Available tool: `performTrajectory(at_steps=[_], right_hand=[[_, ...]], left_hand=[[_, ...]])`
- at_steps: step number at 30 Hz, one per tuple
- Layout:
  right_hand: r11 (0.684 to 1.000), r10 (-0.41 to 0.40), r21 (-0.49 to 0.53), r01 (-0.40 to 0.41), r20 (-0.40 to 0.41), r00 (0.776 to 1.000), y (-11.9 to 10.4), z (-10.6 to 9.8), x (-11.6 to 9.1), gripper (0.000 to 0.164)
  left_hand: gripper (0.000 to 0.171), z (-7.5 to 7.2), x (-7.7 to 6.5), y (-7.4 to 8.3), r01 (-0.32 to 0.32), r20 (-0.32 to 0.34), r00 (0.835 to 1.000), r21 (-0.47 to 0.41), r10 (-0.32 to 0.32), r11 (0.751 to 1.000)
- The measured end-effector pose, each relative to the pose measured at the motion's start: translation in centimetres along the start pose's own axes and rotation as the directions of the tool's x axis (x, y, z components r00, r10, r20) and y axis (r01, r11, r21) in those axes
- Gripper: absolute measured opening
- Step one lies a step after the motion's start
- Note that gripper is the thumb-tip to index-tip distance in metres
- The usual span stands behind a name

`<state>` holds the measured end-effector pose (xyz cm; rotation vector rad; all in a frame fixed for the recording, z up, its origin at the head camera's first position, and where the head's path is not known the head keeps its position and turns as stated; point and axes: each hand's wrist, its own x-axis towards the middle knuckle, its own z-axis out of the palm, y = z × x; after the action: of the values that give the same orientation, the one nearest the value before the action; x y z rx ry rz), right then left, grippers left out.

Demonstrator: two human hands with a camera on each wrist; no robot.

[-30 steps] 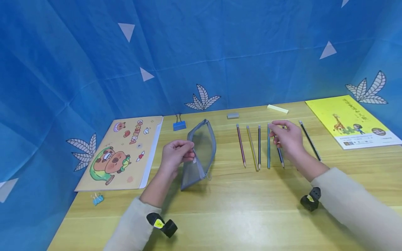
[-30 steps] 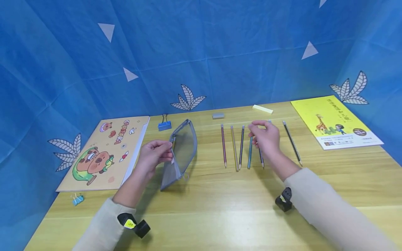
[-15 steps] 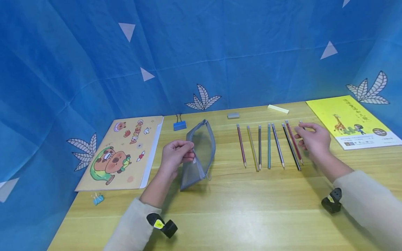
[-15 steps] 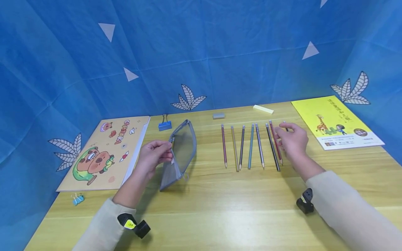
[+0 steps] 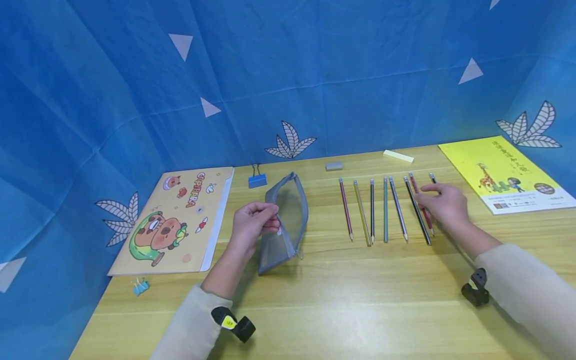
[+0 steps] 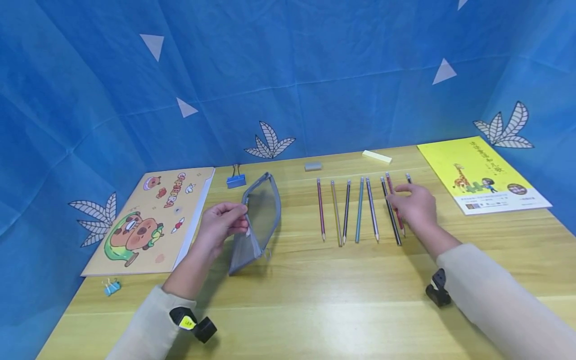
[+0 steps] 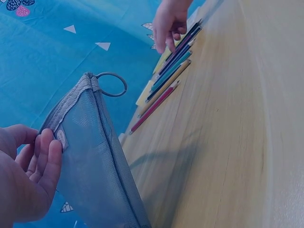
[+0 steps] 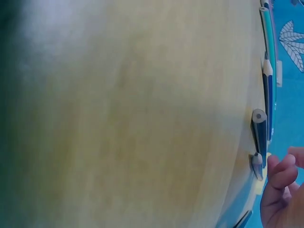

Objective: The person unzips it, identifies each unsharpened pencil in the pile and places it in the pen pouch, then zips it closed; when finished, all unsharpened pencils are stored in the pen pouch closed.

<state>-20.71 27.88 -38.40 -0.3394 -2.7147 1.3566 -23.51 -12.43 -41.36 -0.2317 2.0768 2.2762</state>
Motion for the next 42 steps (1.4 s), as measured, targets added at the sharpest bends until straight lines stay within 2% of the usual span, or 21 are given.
performTrajectory(at_steps=[5,10,16,22,28,32,35,37,38,40,42], right_hand=[[0.986,-0.027,-0.164,0.034,0.043,0.999,-0.3,0.4,-0.2,0.040],[0.949,-0.045,-0.310,0.064,0.067,0.997,-0.9,0.7,-0.3,0.040],[0.923,-0.035,-0.377,0.080,0.124,0.992,-1.0,0.9,-0.1,0.034],[0.938,-0.017,-0.341,0.064,0.139,0.990,-1.1,0.8,-0.1,0.035],[0.957,-0.091,-0.269,0.108,0.075,0.993,-2.1,0.8,-0.4,0.038],[0.985,-0.096,-0.135,0.103,0.062,0.993,-3.6,1.2,-0.6,0.044],[0.997,-0.079,0.008,0.078,0.078,0.994,-5.5,1.8,-1.0,0.046],[0.992,-0.078,0.111,0.068,0.090,0.993,-6.8,2.3,-1.4,0.046],[0.985,-0.076,0.161,0.058,0.107,0.991,-7.6,2.6,-1.6,0.045],[0.964,-0.067,0.265,0.034,0.115,0.991,-8.8,3.3,-1.9,0.043],[0.929,-0.054,0.370,0.004,0.125,0.991,-9.9,4.1,-2.2,0.042]], left_hand=[[0.047,0.0,0.1,-0.2,-0.006,0.004,1.000,-0.006,0.007,1.000],[0.046,0.1,0.0,-0.2,-0.015,0.006,1.000,-0.011,0.015,1.000],[0.047,0.2,-0.1,-0.1,-0.013,-0.002,1.000,-0.005,0.013,1.000],[0.046,0.2,-0.1,-0.2,-0.019,0.002,1.000,0.003,0.019,1.000],[0.046,0.2,0.0,-0.2,-0.023,0.012,1.000,-0.005,0.023,1.000],[0.046,0.0,0.4,-0.6,-0.027,0.015,1.000,-0.006,0.027,1.000],[0.047,-0.2,0.9,-1.1,-0.029,0.027,0.999,-0.007,0.029,1.000],[0.046,-0.4,1.1,-1.4,-0.027,0.041,0.999,-0.003,0.027,1.000],[0.040,-0.1,0.1,-0.4,-0.033,0.058,0.998,-0.017,0.034,0.999],[0.038,0.0,-0.3,0.1,-0.019,0.063,0.998,-0.006,0.019,1.000],[0.036,0.3,-1.1,1.0,-0.007,0.069,0.998,0.004,0.006,1.000]])
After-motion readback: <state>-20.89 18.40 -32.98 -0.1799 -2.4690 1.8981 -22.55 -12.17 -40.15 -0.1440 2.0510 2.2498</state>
